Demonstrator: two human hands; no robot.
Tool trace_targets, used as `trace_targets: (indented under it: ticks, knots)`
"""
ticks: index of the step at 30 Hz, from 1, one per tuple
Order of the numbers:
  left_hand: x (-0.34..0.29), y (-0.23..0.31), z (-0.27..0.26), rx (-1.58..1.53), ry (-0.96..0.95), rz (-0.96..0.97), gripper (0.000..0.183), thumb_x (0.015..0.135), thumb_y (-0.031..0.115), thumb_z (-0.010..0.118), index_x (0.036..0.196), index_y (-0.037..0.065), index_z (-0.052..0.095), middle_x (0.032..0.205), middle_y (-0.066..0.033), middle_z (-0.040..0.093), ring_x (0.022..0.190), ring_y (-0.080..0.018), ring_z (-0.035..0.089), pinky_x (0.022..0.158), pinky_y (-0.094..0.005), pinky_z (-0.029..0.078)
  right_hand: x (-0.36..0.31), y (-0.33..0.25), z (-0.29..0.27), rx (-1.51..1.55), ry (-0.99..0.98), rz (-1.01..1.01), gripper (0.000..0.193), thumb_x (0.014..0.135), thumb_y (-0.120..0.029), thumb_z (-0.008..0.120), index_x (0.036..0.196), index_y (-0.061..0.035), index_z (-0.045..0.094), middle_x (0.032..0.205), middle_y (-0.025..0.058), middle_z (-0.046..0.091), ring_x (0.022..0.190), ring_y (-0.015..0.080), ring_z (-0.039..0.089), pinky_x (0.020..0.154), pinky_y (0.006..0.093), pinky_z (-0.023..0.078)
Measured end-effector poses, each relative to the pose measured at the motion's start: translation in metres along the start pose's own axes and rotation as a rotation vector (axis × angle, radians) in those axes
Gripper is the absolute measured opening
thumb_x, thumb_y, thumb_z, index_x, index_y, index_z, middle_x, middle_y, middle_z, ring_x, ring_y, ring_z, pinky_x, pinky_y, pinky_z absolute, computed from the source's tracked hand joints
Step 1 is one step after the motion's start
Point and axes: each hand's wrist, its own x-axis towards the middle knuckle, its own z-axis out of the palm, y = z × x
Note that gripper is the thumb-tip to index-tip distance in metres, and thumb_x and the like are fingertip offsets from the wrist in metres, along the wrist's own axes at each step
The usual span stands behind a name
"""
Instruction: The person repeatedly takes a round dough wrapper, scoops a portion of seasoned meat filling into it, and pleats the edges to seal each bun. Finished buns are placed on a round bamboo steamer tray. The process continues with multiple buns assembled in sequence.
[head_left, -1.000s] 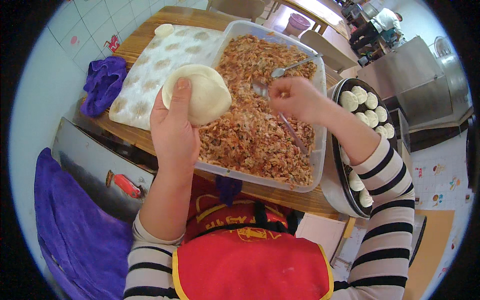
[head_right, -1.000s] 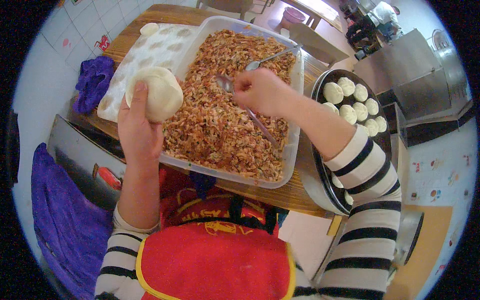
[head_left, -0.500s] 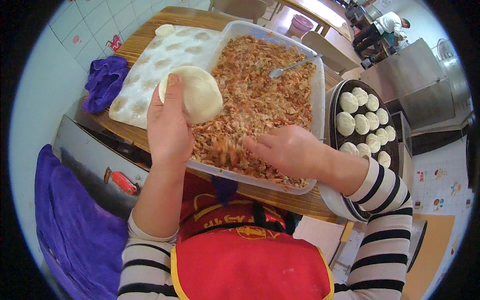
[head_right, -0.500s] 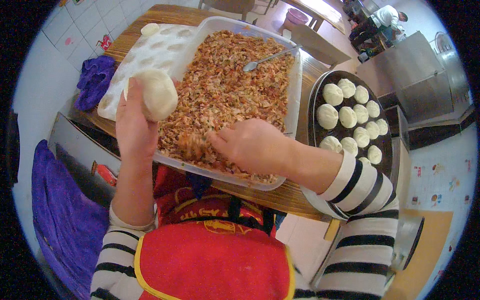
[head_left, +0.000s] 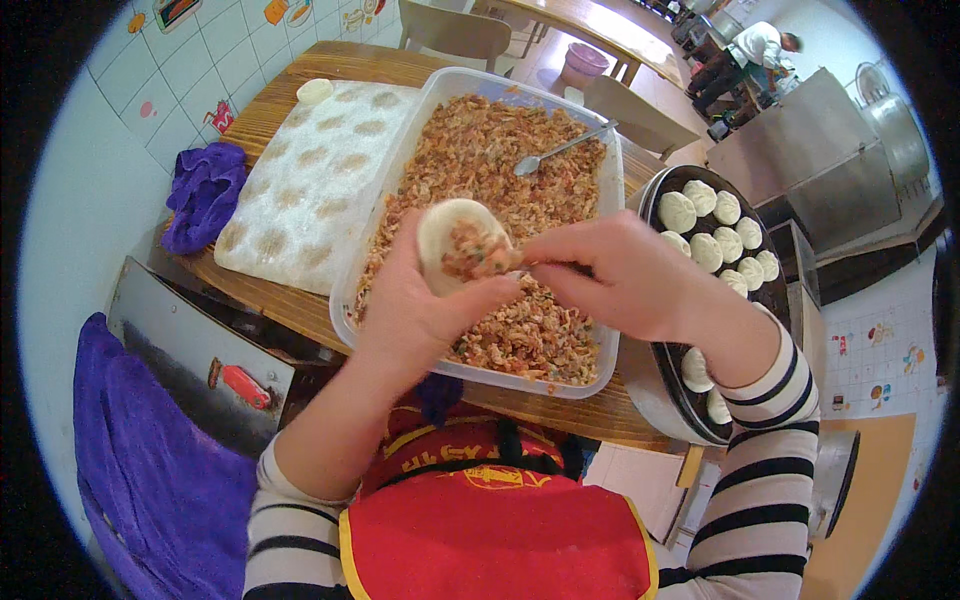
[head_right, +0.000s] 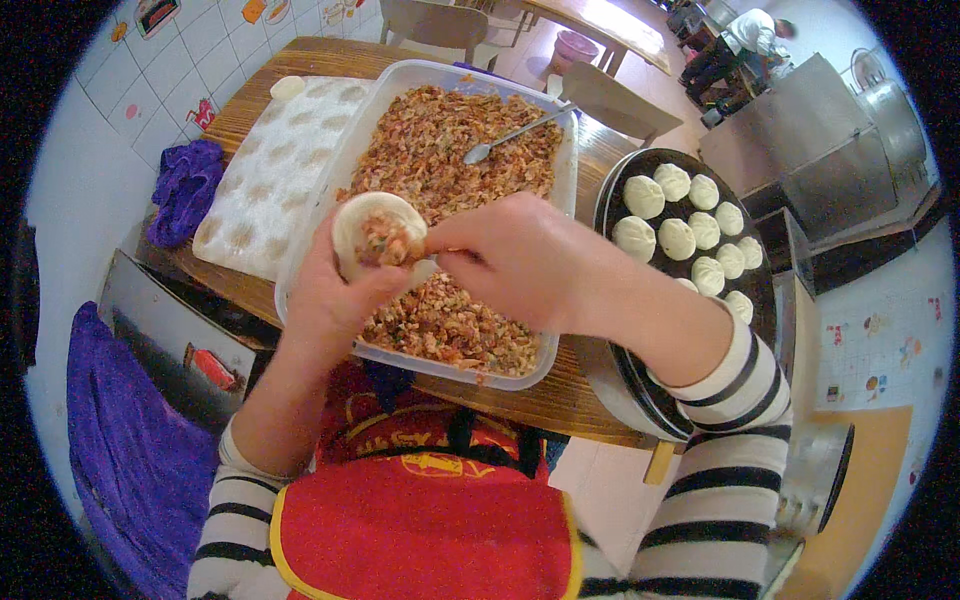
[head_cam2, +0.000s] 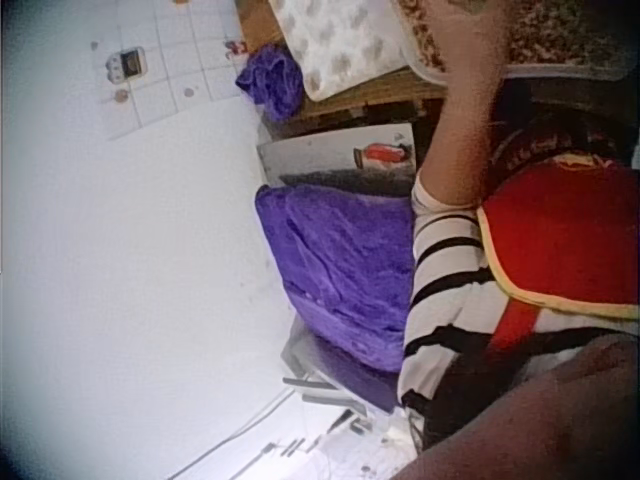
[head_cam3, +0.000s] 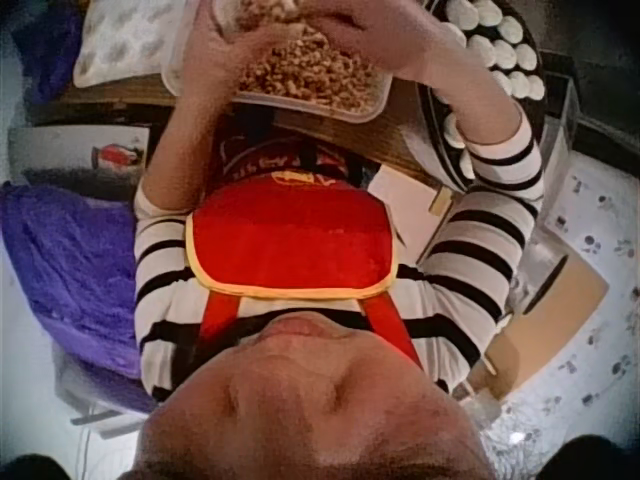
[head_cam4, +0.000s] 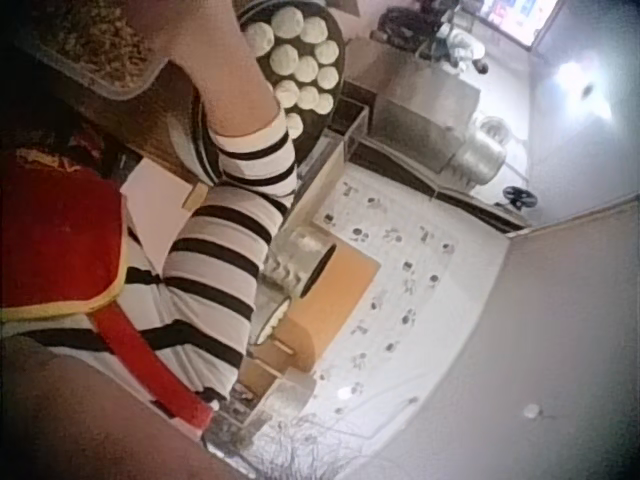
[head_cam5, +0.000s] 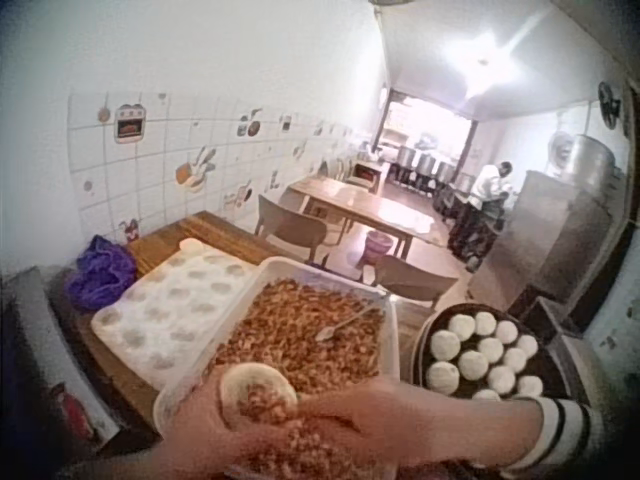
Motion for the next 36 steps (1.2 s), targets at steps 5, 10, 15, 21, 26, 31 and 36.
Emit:
trace_targets:
  ticks: [5, 10, 15, 21, 26, 31, 36]
  knots:
    - [0.007, -0.012, 0.000, 0.019, 0.064, -0.083, 0.043, 0.077, 0.011, 0.071, 0.115, 0.002, 0.052, 0.102, -0.0063, 0.060, 0.090, -0.0131, 0.059, 0.077, -0.0285, 0.050, -0.006, 0.001, -0.018, -0.335, 0.000, 0.311, 0.016, 0.083, -0.013, 0.059, 0.096, -0.0066, 0.067, 0.078, 0.0159, 0.063, 0.072, 0.0313, 0.063, 0.062, 0.0375, 0.049]
    - [0.013, -0.018, -0.012, -0.461, 0.027, -0.260, 0.035, 0.083, 0.010, 0.067, 0.114, 0.004, 0.052, 0.101, -0.0049, 0.061, 0.090, -0.0125, 0.060, 0.077, -0.0280, 0.052, -0.022, 0.031, 0.024, -0.675, -0.190, -0.083, 0.036, 0.077, -0.014, 0.054, 0.111, -0.0034, 0.059, 0.070, 0.0104, 0.054, 0.063, 0.0264, 0.060, 0.054, 0.0355, 0.049]
    - [0.014, -0.014, -0.012, -0.583, 0.017, -0.333, 0.031, 0.088, 0.016, 0.064, 0.114, 0.005, 0.052, 0.100, -0.0043, 0.060, 0.090, -0.0113, 0.060, 0.075, -0.0280, 0.052, -0.063, 0.036, 0.051, -0.572, -0.259, -0.172, 0.027, 0.076, -0.013, 0.055, 0.099, 0.0010, 0.054, 0.074, 0.0092, 0.058, 0.070, 0.0269, 0.064, 0.059, 0.0370, 0.051]
    - [0.011, -0.013, -0.008, -0.501, -0.013, -0.290, 0.026, 0.091, 0.014, 0.059, 0.114, 0.005, 0.051, 0.100, -0.0040, 0.060, 0.089, -0.0120, 0.060, 0.074, -0.0283, 0.053, -0.067, 0.037, 0.052, -0.296, -0.267, -0.035, 0.034, 0.074, -0.006, 0.058, 0.108, 0.0002, 0.059, 0.081, 0.0109, 0.062, 0.073, 0.0261, 0.063, 0.064, 0.0352, 0.052]
    - [0.010, -0.013, -0.007, -0.403, 0.022, -0.266, 0.026, 0.090, 0.013, 0.059, 0.114, 0.005, 0.050, 0.100, -0.0040, 0.059, 0.089, -0.0113, 0.060, 0.074, -0.0280, 0.053, -0.058, 0.032, 0.031, 0.178, -0.079, 0.145, 0.017, 0.084, -0.009, 0.056, 0.096, 0.0009, 0.064, 0.078, 0.0198, 0.064, 0.073, 0.0316, 0.065, 0.065, 0.0376, 0.051]
    - [0.006, -0.013, 0.011, -0.252, -0.077, -0.225, 0.038, 0.084, 0.017, 0.067, 0.114, 0.004, 0.048, 0.098, -0.0038, 0.058, 0.088, -0.0117, 0.057, 0.076, -0.0279, 0.051, -0.036, 0.004, 0.000, 0.078, 0.154, 0.215, 0.015, 0.082, -0.007, 0.058, 0.092, 0.0017, 0.065, 0.076, 0.0203, 0.064, 0.069, 0.0322, 0.065, 0.060, 0.0359, 0.052]
    - [0.006, -0.014, 0.031, -0.073, 0.011, -0.093, 0.039, 0.080, 0.009, 0.069, 0.113, 0.004, 0.049, 0.103, -0.0053, 0.058, 0.089, -0.0127, 0.058, 0.077, -0.0285, 0.050, -0.026, 0.001, 0.010, -0.303, 0.033, 0.057, 0.010, 0.085, -0.010, 0.052, 0.087, -0.0011, 0.056, 0.071, 0.0196, 0.060, 0.066, 0.0363, 0.061, 0.056, 0.0419, 0.050]
